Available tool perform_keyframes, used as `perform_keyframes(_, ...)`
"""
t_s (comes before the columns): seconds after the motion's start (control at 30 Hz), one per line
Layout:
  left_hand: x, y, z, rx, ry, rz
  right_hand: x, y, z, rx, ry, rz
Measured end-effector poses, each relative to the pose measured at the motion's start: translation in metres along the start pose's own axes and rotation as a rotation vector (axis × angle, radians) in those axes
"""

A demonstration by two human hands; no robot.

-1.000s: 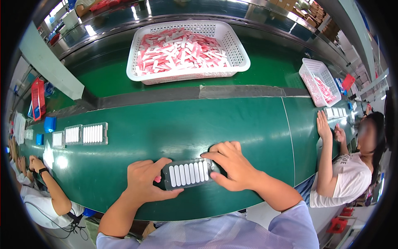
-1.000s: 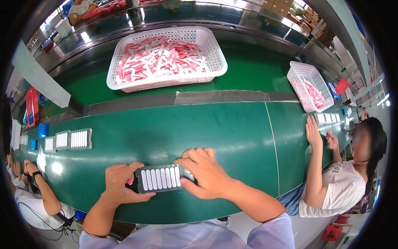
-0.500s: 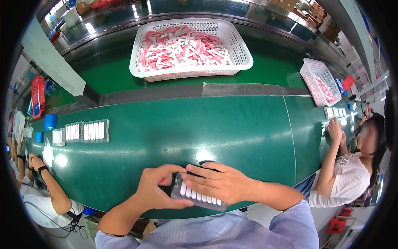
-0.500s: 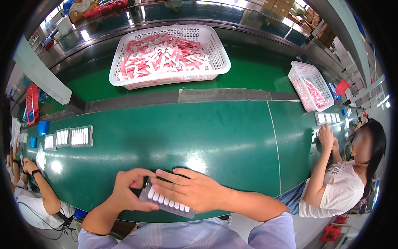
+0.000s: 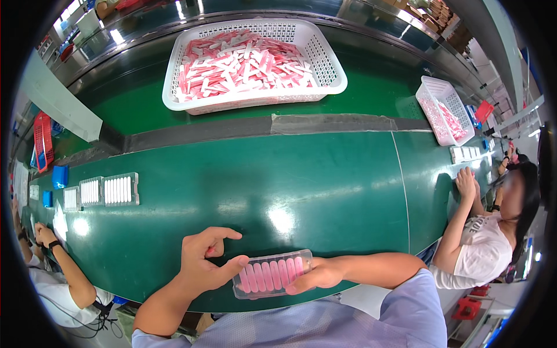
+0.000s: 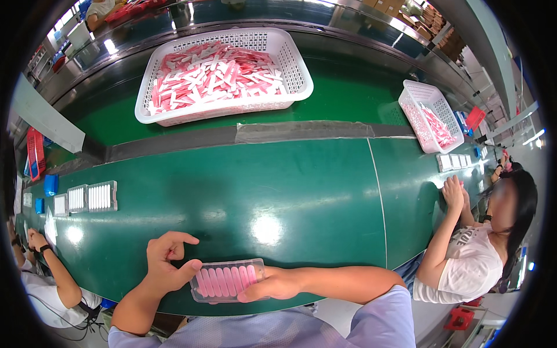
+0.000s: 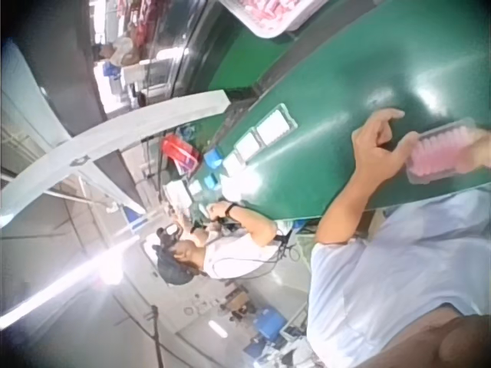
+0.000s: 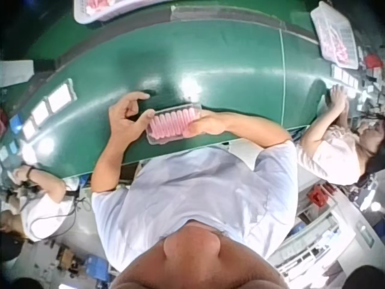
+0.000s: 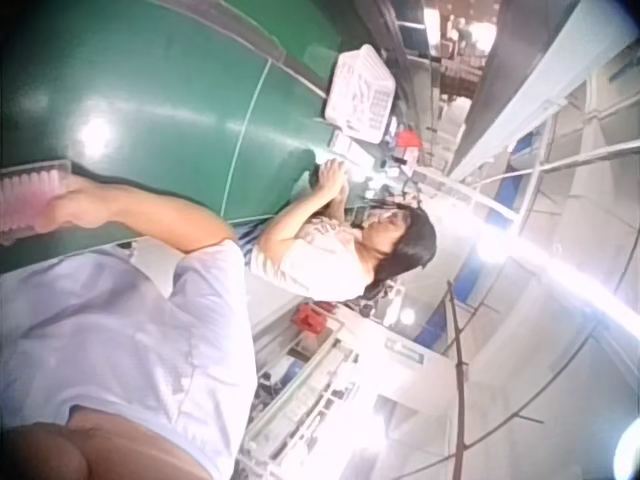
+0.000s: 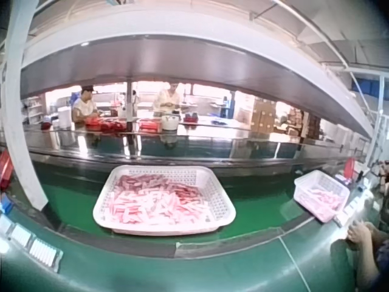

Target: The person places small white components and pink caps into plastic trays by hand, one by one, on a factory assembly line.

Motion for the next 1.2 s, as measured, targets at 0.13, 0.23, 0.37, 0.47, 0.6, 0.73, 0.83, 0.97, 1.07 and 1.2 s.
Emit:
perform_keyframes(0.13,0.002,0.000,0.003,-0.002,-0.015,-0.015,-0.006,-0.005,0.005,-0.156,0.120,0.131)
perform_keyframes(0.23,-0.001,-0.004,-0.005,0.019,-0.008,0.002,-0.001,-0.004,0.003,-0.193,0.126,0.158)
perform_keyframes(0.37,-0.001,-0.003,-0.006,0.031,-0.044,-0.024,-0.006,0.008,-0.005,-0.248,0.134,0.164)
perform_keyframes(0.47,0.002,0.002,-0.010,0.014,-0.077,-0.065,-0.011,0.003,0.001,-0.216,0.131,0.198)
perform_keyframes(0.6,0.006,0.006,-0.032,-0.242,-0.325,-0.142,0.006,-0.003,0.040,0.643,-0.033,-0.074)
perform_keyframes(0.73,0.044,0.003,-0.056,-0.383,-0.867,-0.344,0.001,-0.026,0.095,1.374,0.371,-0.312)
perform_keyframes(0.83,0.048,-0.007,-0.054,-0.404,-0.893,-0.216,-0.033,-0.047,0.124,2.204,0.273,-0.317)
perform_keyframes(0.97,0.044,-0.008,-0.046,-0.339,-0.871,-0.189,-0.077,-0.029,0.129,2.465,0.190,-0.187)
perform_keyframes(1.07,0.041,-0.004,-0.044,-0.296,-0.825,-0.228,-0.109,-0.030,0.135,2.537,0.252,-0.130)
perform_keyframes(1.2,0.037,-0.004,-0.035,-0.269,-0.740,-0.263,-0.164,-0.034,0.148,2.643,0.312,-0.102)
Point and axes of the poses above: each hand's wrist, its own x-axis away from the middle knuckle, its own y-axis out of the back of the hand, z = x × y, the point moved 7 cm from there along -x, towards the middle knuckle, and after that the axes turned 8 degrees about -x, right-handed, at the moved point
